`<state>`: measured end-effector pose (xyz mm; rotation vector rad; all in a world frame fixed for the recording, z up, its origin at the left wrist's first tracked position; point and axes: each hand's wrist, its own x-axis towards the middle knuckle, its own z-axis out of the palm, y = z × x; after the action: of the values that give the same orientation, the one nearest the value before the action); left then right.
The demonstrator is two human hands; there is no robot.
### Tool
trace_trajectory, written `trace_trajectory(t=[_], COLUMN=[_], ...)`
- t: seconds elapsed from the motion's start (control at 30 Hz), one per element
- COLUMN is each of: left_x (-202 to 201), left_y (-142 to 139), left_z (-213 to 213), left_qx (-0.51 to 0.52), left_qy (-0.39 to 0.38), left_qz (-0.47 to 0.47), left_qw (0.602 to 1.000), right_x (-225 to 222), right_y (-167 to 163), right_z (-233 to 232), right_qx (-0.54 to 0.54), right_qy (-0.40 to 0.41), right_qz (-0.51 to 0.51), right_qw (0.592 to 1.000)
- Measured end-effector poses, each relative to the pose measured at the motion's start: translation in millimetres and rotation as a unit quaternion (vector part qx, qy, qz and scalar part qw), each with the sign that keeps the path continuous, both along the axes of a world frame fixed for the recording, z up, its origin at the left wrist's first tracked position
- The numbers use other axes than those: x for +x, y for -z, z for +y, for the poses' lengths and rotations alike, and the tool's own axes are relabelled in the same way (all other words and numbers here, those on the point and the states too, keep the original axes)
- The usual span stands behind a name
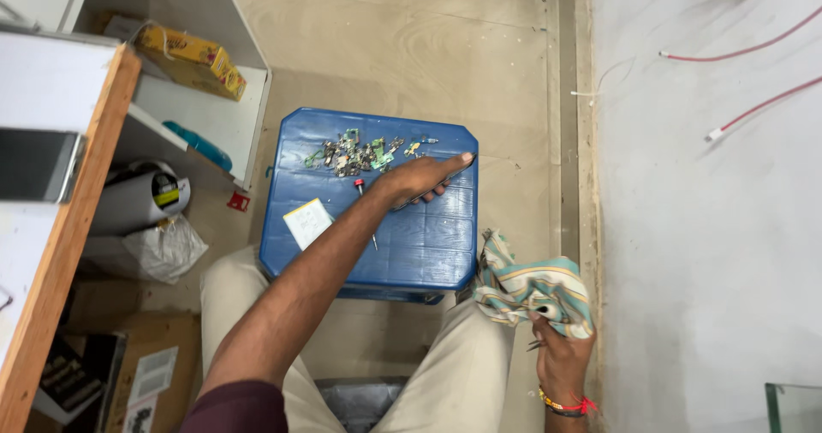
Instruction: The person handles a disassembled smartphone, using tweezers to pick at components inside the phone frame while it rests on their lap and on a small stool. They then lay the phone on a cloth on the stool and continue working on it with tweezers, and finally wipe and fold the cloth.
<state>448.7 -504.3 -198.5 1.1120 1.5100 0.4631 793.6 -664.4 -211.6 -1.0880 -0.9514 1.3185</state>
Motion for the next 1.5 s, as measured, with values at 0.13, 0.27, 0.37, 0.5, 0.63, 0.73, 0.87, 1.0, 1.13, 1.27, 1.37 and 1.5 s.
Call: trace_trajectory(t=[0.13, 0.27, 0.37, 0.5, 0.63, 0.73, 0.87, 1.0, 1.13, 1.27, 1.37, 1.5], left_x=[-3, -15, -37, -59, -70, -70, -59, -30, -17, -19, -24, -26], left_y=[-14, -27, -41, -56, -59, -56, -42, -17, 8, 20, 22, 17], left_z=[-14, -54, -104, -164, -199, -214, -221, -215, -211, -216, -219, -208], left_qx=[0.007, 0.034, 0.100, 0.102, 0.116, 0.143, 0.127, 0.038, -0.022, -0.031, -0.023, 0.004], left_qy=[0.005, -0.044, -0.134, -0.250, -0.276, -0.293, -0.302, -0.252, -0.282, -0.287, -0.354, -0.369], left_qz=[-0.056, -0.178, -0.323, -0.409, -0.475, -0.530, -0.606, -0.517, -0.508, -0.517, -0.534, -0.497], left_qw=[0.998, 0.983, 0.931, 0.871, 0.828, 0.783, 0.725, 0.817, 0.814, 0.806, 0.767, 0.785], right_x=[-3, -34, -85, -139, -167, -174, -170, -163, -152, -156, -163, -160], right_y=[-22, -38, -39, -42, -48, -49, -45, -41, -45, -41, -38, -44], right_z=[-2, -1, 11, 19, 16, 16, 16, 36, 48, 30, 14, 7], right_qx=[0.033, 0.288, 0.229, 0.173, 0.220, 0.157, 0.092, 0.227, 0.090, 0.214, 0.220, 0.209], right_qy=[0.044, 0.034, -0.064, -0.211, -0.260, -0.295, -0.169, -0.297, -0.240, -0.360, -0.347, -0.375], right_qz=[0.055, -0.348, -0.495, -0.522, -0.508, -0.437, -0.396, -0.475, -0.412, -0.453, -0.551, -0.600], right_qw=[0.997, 0.892, 0.836, 0.808, 0.791, 0.835, 0.898, 0.797, 0.874, 0.787, 0.727, 0.675])
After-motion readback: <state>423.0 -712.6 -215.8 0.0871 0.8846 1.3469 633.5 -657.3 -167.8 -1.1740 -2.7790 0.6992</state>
